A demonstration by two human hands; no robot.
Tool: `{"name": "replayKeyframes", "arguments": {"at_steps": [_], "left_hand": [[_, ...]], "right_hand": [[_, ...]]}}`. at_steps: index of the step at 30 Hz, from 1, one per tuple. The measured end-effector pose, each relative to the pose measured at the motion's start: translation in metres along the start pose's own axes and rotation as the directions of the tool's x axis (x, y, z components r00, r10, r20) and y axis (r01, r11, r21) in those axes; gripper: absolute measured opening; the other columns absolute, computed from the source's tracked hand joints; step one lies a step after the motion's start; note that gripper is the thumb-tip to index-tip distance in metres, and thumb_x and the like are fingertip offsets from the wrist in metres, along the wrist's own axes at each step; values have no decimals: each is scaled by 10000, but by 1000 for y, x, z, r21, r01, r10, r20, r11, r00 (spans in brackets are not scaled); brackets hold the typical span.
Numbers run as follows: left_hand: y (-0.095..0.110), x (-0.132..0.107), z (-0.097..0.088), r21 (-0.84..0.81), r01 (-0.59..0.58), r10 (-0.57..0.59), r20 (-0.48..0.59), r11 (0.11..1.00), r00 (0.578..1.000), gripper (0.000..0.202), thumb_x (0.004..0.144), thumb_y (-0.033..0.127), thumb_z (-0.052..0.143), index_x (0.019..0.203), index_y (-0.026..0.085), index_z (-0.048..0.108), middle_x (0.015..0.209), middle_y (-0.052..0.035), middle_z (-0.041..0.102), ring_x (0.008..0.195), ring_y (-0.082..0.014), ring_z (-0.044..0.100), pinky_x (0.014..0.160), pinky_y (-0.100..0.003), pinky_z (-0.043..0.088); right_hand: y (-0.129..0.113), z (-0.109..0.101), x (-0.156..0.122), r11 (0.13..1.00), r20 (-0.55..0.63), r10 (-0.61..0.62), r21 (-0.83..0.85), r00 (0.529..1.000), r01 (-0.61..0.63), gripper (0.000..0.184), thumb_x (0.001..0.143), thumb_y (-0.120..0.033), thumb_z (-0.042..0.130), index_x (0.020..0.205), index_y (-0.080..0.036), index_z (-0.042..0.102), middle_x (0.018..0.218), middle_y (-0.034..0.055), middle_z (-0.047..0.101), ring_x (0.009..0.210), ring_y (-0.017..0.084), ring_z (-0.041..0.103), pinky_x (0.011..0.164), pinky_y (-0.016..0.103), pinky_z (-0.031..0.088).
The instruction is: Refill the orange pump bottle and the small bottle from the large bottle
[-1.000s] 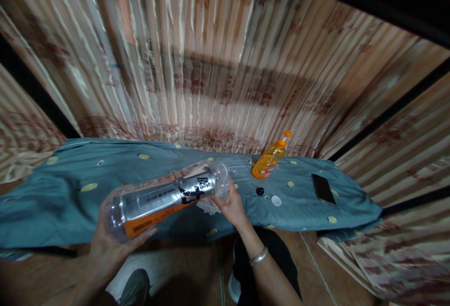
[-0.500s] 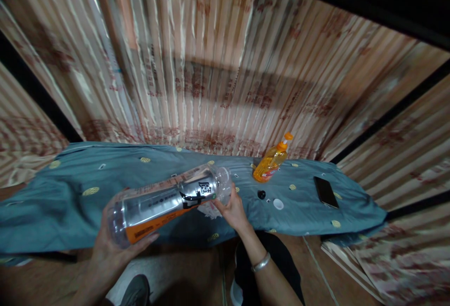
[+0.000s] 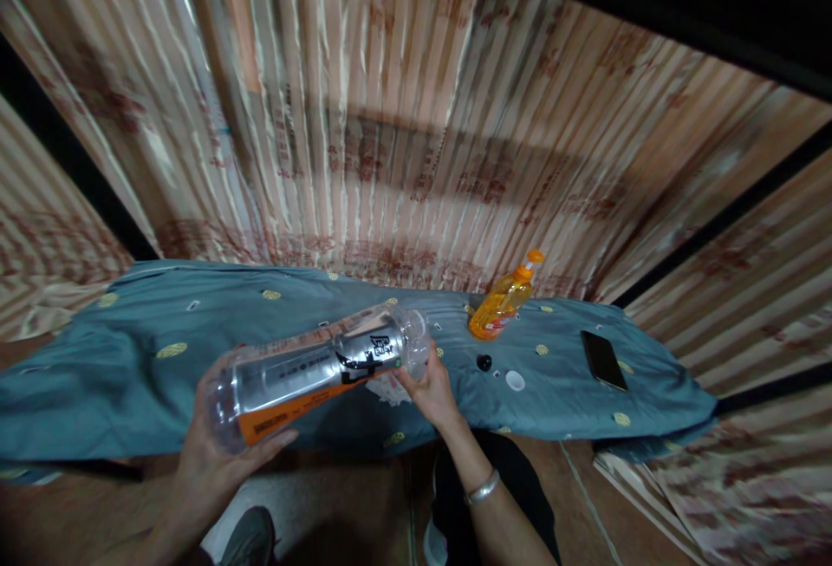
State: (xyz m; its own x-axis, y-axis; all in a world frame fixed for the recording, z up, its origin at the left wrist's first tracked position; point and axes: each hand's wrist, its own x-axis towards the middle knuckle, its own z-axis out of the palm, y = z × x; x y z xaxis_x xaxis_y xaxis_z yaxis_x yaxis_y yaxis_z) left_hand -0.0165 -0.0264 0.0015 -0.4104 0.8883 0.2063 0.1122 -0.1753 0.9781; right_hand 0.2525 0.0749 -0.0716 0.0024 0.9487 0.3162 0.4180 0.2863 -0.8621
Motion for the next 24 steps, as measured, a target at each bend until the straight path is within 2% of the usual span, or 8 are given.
{"name": "replayKeyframes", "arguments": {"at_steps": [3,10,15,20,24], "left_hand": [[-2,1,-2,17,-21,20,53,1000,998,1056,493,403,947,1399,266,421,1464,-148,520,1336,-379,566,1097,-556,476],[-11,2,-9,52,-63,58,88,997,994,1035,548,393,932,1424,276,392,1491,-146,491,1373,-373,529,1129,-582,434],[-9,3,-9,96,-104,97,73,990,993,1027,562,395,924,1427,266,385,1483,-152,503,1335,-375,569,1097,-572,475],[-4,3,-7,100,-90,85,52,991,995,1022,545,417,924,1405,269,392,1470,-148,518,1337,-371,570,1106,-566,468],[-6,3,-10,117,-104,94,84,988,992,1026,560,406,921,1421,288,376,1494,-144,496,1351,-365,560,1106,-558,473]], "right_hand": [[-1,1,0,1000,-7,2,29,1000,-2,564,758,-391,723,1261,-225,527,1095,84,763,1000,285,725,883,409,584],[-1,-1,1,1000,-7,7,21,1000,-7,588,745,-385,741,1271,-214,541,1068,87,765,1027,302,722,892,425,586],[-7,-2,3,1000,1,7,13,1000,-7,605,765,-399,735,1303,-213,533,1098,89,766,1069,302,711,907,421,579],[-10,-3,4,1000,7,8,29,1000,-9,602,762,-392,741,1302,-225,535,1101,81,766,1079,302,705,925,434,572],[-8,-3,3,1000,4,-1,21,1000,1,577,768,-401,743,1282,-221,554,1102,84,762,1053,311,706,916,463,574]]}}
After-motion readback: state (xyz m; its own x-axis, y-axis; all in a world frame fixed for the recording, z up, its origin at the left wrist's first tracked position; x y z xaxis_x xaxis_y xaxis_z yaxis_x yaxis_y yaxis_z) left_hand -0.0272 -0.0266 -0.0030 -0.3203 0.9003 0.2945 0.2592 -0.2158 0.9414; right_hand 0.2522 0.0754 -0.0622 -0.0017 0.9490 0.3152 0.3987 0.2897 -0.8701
